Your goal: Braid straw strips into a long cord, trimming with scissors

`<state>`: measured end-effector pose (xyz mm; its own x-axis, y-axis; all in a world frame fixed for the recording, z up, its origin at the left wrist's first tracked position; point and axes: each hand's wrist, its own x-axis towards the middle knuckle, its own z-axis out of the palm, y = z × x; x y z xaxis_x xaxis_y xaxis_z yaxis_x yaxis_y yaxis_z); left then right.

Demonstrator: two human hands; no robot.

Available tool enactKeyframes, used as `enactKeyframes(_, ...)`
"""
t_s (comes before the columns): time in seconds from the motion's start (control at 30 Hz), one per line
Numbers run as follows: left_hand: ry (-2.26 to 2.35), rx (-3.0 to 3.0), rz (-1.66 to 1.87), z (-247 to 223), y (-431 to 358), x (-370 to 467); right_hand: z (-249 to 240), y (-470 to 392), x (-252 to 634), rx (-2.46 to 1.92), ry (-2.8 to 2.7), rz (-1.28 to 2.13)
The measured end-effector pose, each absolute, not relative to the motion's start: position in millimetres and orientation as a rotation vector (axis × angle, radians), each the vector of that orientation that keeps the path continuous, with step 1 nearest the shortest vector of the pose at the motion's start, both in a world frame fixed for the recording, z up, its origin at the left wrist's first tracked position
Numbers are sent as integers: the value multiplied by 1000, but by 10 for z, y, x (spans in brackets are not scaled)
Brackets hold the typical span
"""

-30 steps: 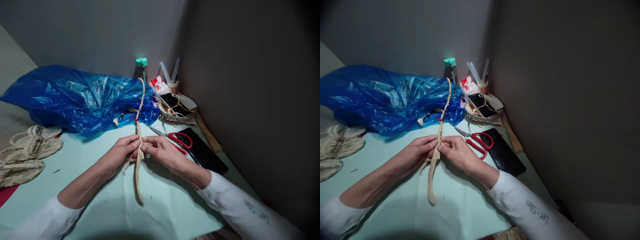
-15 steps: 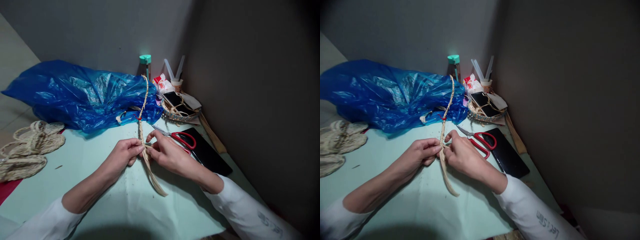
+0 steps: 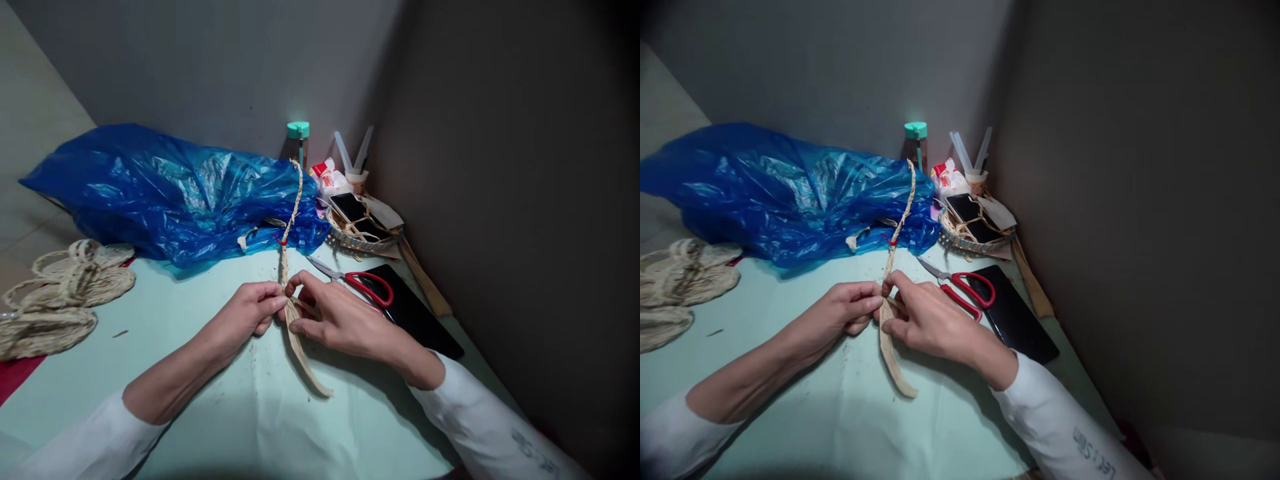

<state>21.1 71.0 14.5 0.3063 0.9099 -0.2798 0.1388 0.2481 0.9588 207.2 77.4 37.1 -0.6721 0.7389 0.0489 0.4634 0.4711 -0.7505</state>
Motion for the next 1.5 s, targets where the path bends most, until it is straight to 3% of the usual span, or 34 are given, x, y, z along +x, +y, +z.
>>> enactKeyframes(0.47, 1178, 1295, 686, 159, 682, 215, 388, 792, 2116, -1113, -2412, 807)
enactKeyframes(0.77, 1196, 1382, 698, 195, 698, 225, 296, 887, 2174, -1032, -2254, 1200)
enactKeyframes(1.07, 1186, 1393, 698, 91, 724, 196, 321, 683, 1980, -1142, -2529, 413)
enactKeyframes(1.3, 1233, 1541, 712, 115, 732, 192, 350, 762, 2059, -1278, -2284, 801)
enactKeyframes(1.5, 1173, 1224, 739, 140, 656, 243, 327, 808, 2075, -1268, -2238, 1077)
